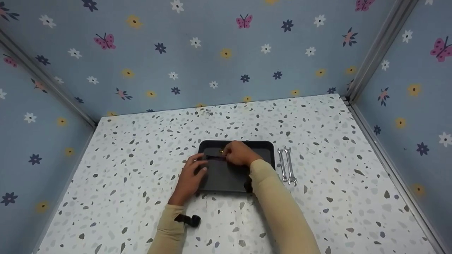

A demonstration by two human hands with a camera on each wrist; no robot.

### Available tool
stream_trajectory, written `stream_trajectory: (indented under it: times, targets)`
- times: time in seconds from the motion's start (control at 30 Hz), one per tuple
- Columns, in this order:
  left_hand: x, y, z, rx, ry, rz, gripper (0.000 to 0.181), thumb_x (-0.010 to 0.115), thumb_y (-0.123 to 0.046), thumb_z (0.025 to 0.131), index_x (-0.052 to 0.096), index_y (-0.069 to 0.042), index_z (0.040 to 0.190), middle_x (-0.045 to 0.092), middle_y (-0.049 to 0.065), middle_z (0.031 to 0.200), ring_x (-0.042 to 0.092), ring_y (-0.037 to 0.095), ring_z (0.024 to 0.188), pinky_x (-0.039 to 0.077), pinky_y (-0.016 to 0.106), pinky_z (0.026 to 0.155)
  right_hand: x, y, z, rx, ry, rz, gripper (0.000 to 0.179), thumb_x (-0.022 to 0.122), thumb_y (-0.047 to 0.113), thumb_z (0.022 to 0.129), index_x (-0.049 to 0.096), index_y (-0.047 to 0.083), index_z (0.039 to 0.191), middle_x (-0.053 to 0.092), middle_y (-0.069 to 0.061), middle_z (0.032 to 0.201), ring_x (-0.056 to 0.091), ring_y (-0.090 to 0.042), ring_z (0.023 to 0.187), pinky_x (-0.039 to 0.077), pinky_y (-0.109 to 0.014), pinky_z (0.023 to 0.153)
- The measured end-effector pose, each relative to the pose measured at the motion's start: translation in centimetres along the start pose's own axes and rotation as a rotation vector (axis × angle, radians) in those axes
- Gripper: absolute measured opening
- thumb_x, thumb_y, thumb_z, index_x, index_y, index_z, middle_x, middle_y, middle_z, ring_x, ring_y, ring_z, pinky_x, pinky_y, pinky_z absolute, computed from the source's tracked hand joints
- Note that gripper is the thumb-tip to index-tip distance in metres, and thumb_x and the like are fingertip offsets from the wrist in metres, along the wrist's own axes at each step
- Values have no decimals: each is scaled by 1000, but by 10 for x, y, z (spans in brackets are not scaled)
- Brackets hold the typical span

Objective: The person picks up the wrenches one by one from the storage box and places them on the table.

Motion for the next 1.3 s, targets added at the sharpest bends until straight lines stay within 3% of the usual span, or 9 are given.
stream_trajectory:
  times: [0.17,0.57,0.9,1.3]
  targets:
    - [-1,-1,-1,5,0,-5,25,65,-15,96,72,-6,118,52,2,144,43,22,137,35,41,113,2,-1,0,-38,-21,-33,23,59,2,86,77,4,102,72,-3,93,58,-17,78,50,-36,75]
    - [0,-4,-1,-11,4,-12,25,64,-14,96,71,-4,118,51,0,145,43,24,137,34,43,113,3,-1,-1,1,-45,-16,19,63,5,87,75,6,101,71,-2,92,60,-17,81,51,-38,77]
    - [1,-2,-3,-41,16,-13,26,64,-16,96,71,-5,118,51,0,146,42,23,138,32,42,114,5,2,-3,80,-29,114,23,64,5,90,75,6,111,72,-6,101,61,-20,87,50,-38,80]
    - [-1,0,-1,-41,26,-11,27,62,-19,98,71,-7,120,49,-2,148,41,22,139,32,42,114,-5,-2,-12,104,-84,269,21,67,12,93,77,13,111,74,-6,106,65,-20,91,50,-37,79]
Point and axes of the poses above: each hand's wrist, its own z-axis towards the middle knuckle, its own x-axis out of the palm, y = z × x, the point moved 2 cm from there along z, towards the middle knuckle
